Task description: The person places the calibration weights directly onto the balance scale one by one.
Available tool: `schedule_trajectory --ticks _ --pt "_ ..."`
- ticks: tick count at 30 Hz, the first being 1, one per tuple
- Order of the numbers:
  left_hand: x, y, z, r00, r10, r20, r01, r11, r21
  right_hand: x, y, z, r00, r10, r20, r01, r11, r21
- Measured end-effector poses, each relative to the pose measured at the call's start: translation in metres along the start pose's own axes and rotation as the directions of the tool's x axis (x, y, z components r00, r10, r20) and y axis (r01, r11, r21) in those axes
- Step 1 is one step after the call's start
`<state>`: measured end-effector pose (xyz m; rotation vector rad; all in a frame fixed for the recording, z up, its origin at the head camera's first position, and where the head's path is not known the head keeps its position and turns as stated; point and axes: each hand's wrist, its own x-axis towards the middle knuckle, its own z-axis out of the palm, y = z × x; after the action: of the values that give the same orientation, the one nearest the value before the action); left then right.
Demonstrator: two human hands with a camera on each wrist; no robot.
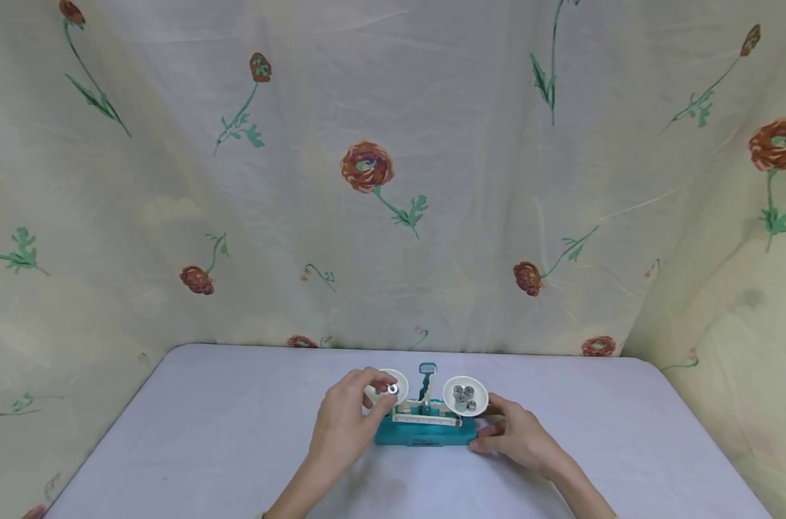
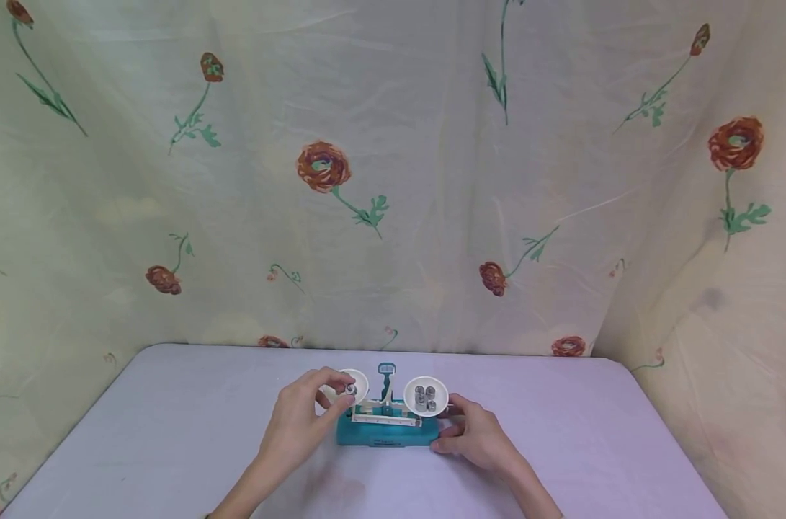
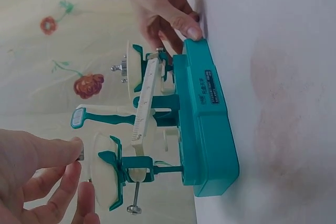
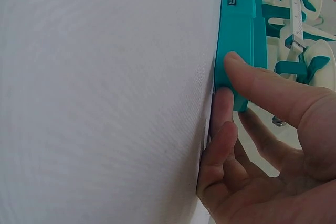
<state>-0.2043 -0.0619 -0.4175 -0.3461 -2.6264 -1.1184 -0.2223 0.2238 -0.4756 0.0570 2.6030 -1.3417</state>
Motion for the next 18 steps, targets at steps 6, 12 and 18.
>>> schedule_trajectory --ticks 6,12,18 --pt "0.0022 -0.0012 0.0011 0.999 0.014 -0.045 -0.012 0.999 0.050 -0.0014 0.0001 -0.0002 1.000 -0.007 -0.007 0.007 1.000 0.002" --pt "0.0033 -0.0018 0.0035 0.997 0.024 -0.075 -0.019 0.998 0.062 -0.0028 -0.0008 -0.0001 1.000 -0.012 -0.013 0.012 1.000 0.004" --pt "0.0048 -0.0022 0.0056 0.996 0.018 -0.083 -0.012 0.998 0.061 -0.0012 -0.0002 0.0004 1.000 -0.002 -0.014 0.002 1.000 -0.004"
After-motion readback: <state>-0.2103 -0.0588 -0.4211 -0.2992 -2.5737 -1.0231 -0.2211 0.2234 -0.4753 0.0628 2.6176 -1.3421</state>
